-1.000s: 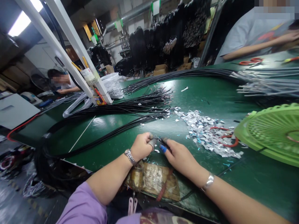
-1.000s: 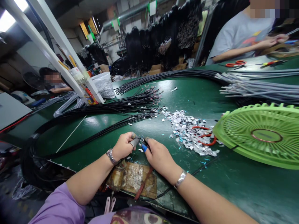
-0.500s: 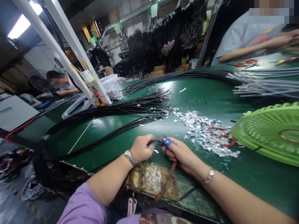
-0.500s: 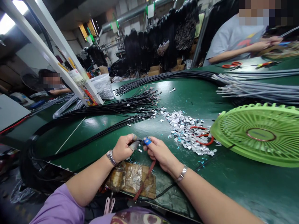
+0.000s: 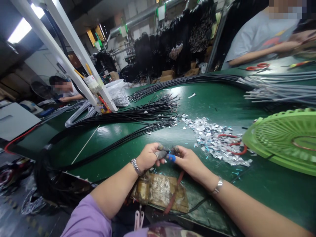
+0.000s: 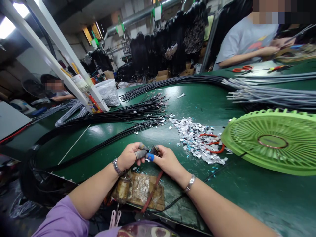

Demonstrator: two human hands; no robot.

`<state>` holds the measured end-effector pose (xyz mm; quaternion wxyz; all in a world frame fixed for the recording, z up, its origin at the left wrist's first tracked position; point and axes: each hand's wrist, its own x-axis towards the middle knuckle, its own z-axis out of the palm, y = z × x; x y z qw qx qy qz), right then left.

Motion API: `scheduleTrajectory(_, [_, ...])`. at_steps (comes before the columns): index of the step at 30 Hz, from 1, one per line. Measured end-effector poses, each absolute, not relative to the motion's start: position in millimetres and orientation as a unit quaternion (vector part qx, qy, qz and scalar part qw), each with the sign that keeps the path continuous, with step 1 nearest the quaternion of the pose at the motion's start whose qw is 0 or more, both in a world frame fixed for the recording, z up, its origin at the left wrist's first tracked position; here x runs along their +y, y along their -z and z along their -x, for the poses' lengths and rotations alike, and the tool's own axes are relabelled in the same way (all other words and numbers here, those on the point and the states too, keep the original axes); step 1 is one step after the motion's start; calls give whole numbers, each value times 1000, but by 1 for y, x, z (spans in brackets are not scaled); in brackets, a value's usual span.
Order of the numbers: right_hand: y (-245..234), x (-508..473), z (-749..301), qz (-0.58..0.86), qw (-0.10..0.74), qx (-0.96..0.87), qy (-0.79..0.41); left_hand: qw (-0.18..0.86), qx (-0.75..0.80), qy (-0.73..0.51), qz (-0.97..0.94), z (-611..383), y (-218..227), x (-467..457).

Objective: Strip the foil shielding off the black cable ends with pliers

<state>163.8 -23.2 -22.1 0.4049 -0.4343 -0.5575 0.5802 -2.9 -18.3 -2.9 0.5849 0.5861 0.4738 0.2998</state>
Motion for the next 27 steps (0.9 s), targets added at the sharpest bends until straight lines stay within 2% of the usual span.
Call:
scheduleTrajectory(9, [21,-25,-166,403,419,-473,-662,597,449,-312,-587,6,4,-15])
scheduleTrajectory(18, [28,-25,-166,435,417,-564,-564,680,434,-149,-572,12,2,-13])
scheduleTrajectory(27, [25,-23,-168,453,388,-667,-447,577,491,-257,-600,7,4,-13])
